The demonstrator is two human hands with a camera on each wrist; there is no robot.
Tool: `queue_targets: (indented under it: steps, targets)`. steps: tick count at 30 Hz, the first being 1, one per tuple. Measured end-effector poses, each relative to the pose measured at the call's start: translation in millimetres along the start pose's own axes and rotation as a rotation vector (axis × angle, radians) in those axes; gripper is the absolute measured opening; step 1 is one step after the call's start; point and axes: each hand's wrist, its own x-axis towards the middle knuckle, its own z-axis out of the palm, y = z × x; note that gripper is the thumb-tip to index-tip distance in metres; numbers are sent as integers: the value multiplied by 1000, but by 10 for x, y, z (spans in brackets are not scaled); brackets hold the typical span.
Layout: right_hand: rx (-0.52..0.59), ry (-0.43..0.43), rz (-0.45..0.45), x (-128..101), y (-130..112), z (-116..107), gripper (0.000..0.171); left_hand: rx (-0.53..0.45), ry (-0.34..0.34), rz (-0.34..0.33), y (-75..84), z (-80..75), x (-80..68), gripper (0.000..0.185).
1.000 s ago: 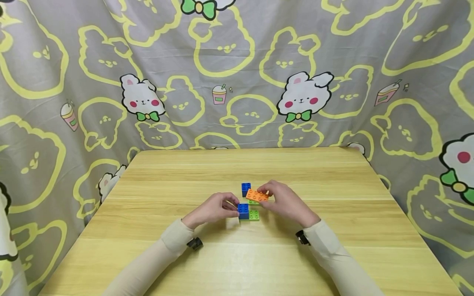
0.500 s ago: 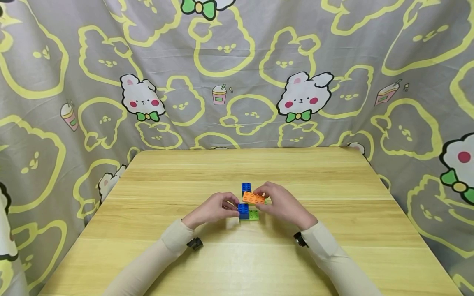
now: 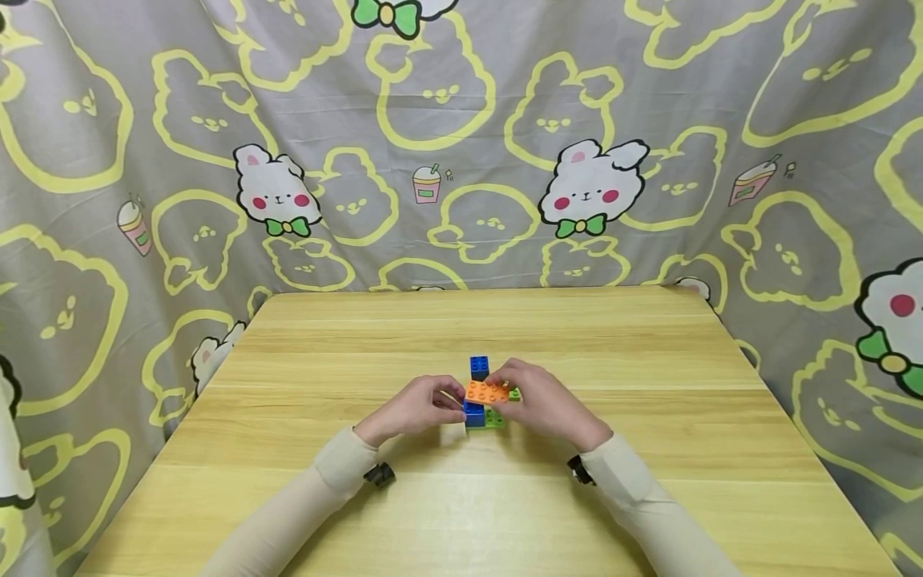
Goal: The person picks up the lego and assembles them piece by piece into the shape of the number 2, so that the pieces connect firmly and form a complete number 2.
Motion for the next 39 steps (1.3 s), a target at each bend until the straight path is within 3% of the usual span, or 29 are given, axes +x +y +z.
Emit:
queue_targets:
  steps: [39]
  targets:
    - [5,-63,-31,15,30,100,32,-19,-6,5,-8,6,-9,21]
